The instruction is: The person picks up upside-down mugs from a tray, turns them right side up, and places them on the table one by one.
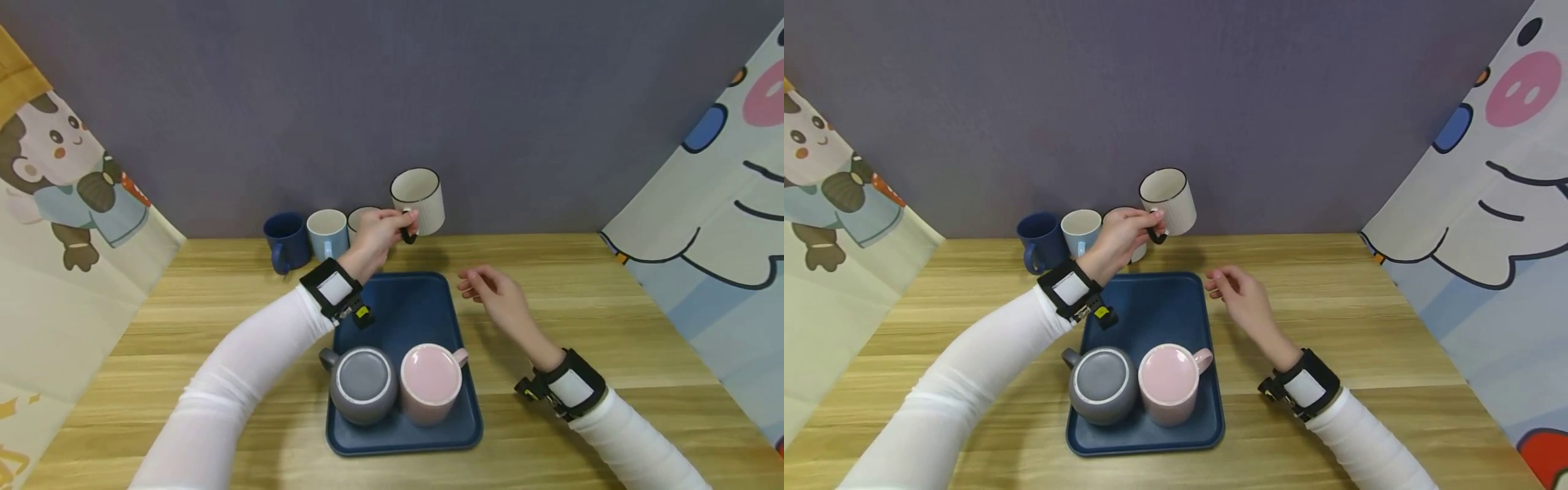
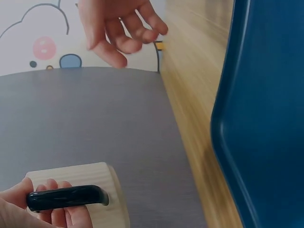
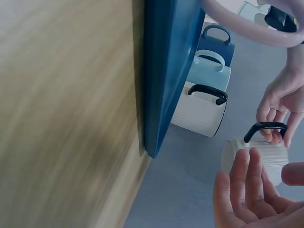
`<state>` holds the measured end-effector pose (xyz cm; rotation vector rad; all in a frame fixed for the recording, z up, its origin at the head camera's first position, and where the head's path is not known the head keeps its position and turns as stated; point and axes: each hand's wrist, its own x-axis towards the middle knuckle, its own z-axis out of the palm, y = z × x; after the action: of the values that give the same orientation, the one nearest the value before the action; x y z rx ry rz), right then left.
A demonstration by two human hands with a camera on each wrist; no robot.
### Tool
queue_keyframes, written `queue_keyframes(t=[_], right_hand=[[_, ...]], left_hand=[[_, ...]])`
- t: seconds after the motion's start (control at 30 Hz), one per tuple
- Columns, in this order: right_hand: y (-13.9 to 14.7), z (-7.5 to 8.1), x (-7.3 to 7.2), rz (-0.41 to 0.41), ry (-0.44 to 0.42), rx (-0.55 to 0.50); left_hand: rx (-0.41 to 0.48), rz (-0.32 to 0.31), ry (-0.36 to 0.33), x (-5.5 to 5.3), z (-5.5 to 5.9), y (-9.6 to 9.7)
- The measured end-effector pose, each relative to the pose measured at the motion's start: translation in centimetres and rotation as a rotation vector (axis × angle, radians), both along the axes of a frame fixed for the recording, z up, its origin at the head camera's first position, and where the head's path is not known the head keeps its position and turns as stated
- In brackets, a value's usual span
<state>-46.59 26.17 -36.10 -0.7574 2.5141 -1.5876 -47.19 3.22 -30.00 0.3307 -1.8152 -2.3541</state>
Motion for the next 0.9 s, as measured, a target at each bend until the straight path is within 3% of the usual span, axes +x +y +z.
queue_keyframes(t=[0.17,0.27,0.5,0.9], right_hand=[[0.5,0.1,0.8,-0.003,0.001,-0.012],[1.0,-1.0,0.5,-0.008,0.007,-0.004],[1.4,-1.5,1.1,-0.027,-0.009,0.035],[1.5,-1.0,2.1,-0.027,-0.037,0.010]], left_hand=[[-0.015,0.013,-0.035,-0.6,-0.6,0.1],[-0.013,0.027,-0.044,-0.9,-0.9,0.2],[-0.042,0.046,-0.095,-1.5,-1.8,0.4],[-0.136,0.089,-0.171,-2.0,-3.2,0.6]])
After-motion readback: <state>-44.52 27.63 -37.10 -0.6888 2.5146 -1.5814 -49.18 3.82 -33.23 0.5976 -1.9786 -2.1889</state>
